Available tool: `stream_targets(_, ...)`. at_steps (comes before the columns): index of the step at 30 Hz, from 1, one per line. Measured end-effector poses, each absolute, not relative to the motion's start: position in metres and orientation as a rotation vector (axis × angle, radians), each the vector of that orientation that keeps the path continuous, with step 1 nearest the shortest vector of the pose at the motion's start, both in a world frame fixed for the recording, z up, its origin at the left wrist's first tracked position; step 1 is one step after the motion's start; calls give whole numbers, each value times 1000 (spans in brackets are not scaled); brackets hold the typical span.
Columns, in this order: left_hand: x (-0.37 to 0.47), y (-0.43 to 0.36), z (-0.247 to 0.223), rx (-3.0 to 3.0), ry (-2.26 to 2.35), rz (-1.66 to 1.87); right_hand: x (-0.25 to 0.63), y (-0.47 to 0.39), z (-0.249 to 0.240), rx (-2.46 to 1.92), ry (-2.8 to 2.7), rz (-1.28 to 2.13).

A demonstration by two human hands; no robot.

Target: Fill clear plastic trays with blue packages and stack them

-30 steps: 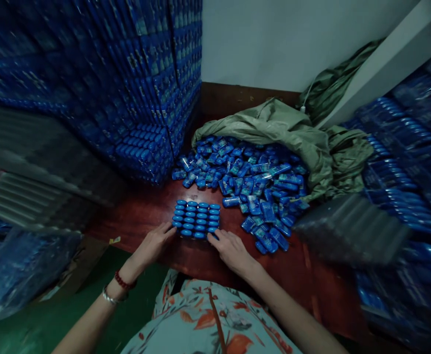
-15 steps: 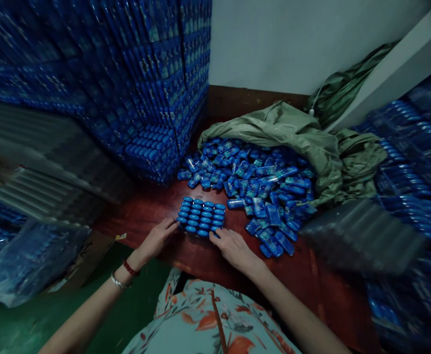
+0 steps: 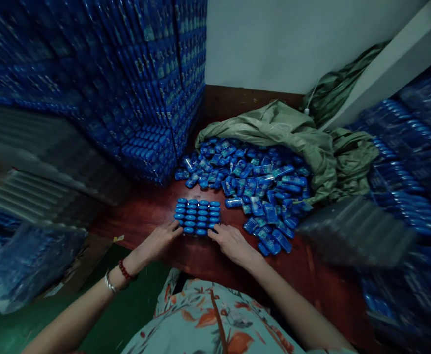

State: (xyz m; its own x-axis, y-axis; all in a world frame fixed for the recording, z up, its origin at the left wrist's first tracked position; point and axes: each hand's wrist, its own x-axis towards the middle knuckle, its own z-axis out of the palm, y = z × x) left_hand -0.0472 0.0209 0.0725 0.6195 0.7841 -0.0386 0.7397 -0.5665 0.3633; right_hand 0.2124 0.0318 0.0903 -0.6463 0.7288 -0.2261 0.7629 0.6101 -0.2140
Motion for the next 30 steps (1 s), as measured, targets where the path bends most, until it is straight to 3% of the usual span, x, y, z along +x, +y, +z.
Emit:
stream_targets(8,-52,-4,45,2660,1383,296,211,27,77,1324,2750,-340)
stream_targets(15,-33,6,58,2386,1796,946,202,18,80,1818,2904,-131)
stream_targets(20,4,40,31,2096,2067,886,176,47,61,1880,3024,-86)
stream_targets(24,9,57,3,1794,1989,888,171,66,23,1845,3147,-402)
stream_targets(28,-8,46,-3,1105,1827,1101,185,59,11,2393,3047,-1045)
stream_targets(30,-14,40,-3,1014,1745,1080,190,51,16,2494,2999,-1168)
